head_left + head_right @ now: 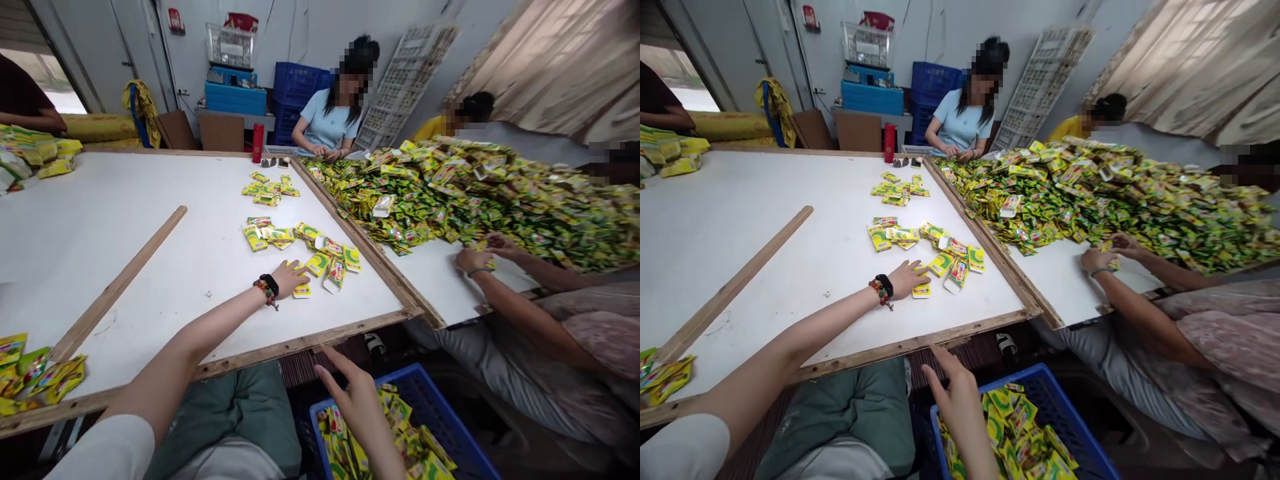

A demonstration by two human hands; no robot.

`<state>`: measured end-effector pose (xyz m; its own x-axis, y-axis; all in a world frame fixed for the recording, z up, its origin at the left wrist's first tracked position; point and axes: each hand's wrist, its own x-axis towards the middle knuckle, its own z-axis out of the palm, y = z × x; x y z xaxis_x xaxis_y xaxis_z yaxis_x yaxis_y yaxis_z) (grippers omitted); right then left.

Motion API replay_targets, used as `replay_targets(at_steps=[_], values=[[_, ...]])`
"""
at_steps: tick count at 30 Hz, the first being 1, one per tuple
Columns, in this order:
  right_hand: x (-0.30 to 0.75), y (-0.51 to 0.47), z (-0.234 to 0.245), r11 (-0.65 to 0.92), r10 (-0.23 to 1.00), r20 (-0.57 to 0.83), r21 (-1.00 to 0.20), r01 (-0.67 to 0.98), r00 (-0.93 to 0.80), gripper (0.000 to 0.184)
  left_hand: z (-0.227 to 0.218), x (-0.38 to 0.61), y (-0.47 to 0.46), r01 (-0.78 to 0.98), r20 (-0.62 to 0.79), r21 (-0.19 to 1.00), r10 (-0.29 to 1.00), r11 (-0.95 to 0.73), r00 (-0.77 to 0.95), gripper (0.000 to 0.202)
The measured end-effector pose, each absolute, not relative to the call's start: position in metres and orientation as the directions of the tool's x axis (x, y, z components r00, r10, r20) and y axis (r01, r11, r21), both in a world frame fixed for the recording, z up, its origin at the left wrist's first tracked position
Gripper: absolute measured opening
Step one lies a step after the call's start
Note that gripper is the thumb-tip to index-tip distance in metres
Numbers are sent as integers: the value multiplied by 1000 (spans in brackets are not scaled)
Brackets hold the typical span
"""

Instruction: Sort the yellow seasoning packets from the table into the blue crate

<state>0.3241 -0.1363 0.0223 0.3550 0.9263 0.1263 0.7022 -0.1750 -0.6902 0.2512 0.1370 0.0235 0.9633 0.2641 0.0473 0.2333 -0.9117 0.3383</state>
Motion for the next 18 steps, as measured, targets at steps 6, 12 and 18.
replay_targets(at_steps=[6,12,18], values=[[321,-77,5,-50,818,331,-773,632,470,47,24,236,141,119,9,446,137,-887,991,37],[296,-52,29,8,869,148,-958,286,472,36,47,168,71,251,115,630,409,-734,905,48],[271,-58,53,23,924,-43,-986,-168,379,44,28,133,-6,356,400,708,761,-610,510,74]])
